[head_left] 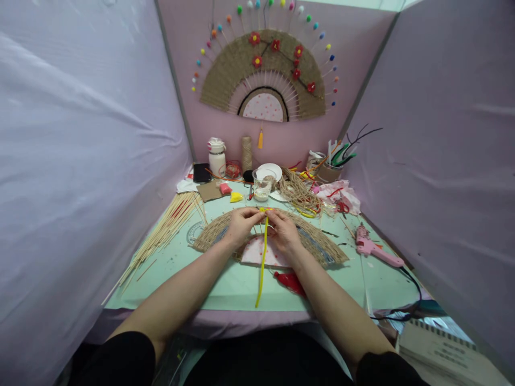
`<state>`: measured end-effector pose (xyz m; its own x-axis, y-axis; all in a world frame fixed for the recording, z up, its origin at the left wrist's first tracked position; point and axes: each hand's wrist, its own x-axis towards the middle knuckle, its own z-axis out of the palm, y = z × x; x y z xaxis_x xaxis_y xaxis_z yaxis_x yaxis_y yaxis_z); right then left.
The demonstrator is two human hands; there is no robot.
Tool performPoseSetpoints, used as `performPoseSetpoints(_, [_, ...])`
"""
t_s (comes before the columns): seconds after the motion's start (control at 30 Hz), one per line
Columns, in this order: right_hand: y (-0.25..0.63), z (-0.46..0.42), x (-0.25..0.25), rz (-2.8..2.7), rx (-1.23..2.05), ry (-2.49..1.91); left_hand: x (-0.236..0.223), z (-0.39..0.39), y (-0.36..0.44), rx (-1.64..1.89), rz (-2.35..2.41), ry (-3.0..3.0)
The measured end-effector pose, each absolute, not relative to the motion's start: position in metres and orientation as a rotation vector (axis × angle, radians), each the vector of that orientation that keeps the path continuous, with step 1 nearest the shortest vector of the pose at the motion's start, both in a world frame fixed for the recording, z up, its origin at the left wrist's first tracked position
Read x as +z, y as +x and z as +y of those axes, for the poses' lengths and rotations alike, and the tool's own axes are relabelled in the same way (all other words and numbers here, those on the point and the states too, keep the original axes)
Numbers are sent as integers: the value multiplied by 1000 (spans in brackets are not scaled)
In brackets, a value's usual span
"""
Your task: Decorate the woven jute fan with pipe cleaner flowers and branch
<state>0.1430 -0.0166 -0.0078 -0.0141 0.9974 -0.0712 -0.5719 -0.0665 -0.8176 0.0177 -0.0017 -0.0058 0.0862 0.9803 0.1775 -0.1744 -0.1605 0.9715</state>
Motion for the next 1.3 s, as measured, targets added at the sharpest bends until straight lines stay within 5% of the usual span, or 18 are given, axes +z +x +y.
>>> performPoseSetpoints(0.9, [131, -16, -12, -648, 1294, -811, -1, -14, 35, 1294, 856, 976])
performPoseSetpoints(1.3, [163, -12, -5, -1451, 676, -936, 12, -8, 14, 1006, 694, 832])
